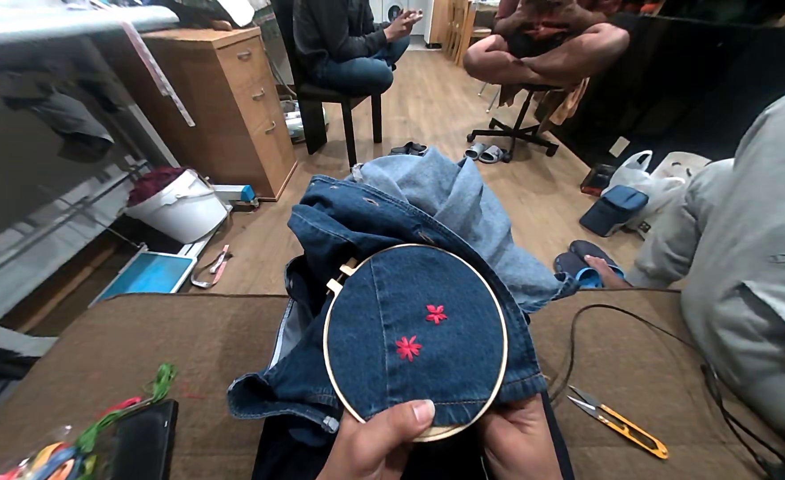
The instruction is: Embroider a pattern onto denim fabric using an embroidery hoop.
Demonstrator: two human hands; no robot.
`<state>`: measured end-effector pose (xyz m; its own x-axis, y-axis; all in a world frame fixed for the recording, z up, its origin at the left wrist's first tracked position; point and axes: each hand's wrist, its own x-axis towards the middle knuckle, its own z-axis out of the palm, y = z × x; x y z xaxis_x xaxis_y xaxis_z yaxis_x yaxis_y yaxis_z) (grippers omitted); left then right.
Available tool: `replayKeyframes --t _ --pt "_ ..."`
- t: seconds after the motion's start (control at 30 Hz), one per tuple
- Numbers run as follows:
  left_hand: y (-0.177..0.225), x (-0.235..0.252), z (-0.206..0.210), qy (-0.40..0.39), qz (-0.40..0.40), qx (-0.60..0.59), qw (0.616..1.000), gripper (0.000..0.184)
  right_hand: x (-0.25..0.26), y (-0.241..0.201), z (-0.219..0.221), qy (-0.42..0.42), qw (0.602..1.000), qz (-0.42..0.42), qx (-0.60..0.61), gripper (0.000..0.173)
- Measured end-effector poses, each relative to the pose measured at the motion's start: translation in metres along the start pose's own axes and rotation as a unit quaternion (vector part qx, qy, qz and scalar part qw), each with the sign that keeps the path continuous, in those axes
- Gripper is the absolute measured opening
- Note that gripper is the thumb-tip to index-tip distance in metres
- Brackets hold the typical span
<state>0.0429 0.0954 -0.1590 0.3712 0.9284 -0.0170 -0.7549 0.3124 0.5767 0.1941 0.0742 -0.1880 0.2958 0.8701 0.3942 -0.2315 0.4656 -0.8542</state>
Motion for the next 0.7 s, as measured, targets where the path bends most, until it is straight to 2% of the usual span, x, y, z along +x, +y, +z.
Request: replayKeyframes --t 0.7 --pt "0.0006 -0.0011 -0.0001 -0.001 0.004 0.001 1.000 0.026 -0.0023 -0.0090 0.0054 0.001 0.999 0.024 0.026 0.047"
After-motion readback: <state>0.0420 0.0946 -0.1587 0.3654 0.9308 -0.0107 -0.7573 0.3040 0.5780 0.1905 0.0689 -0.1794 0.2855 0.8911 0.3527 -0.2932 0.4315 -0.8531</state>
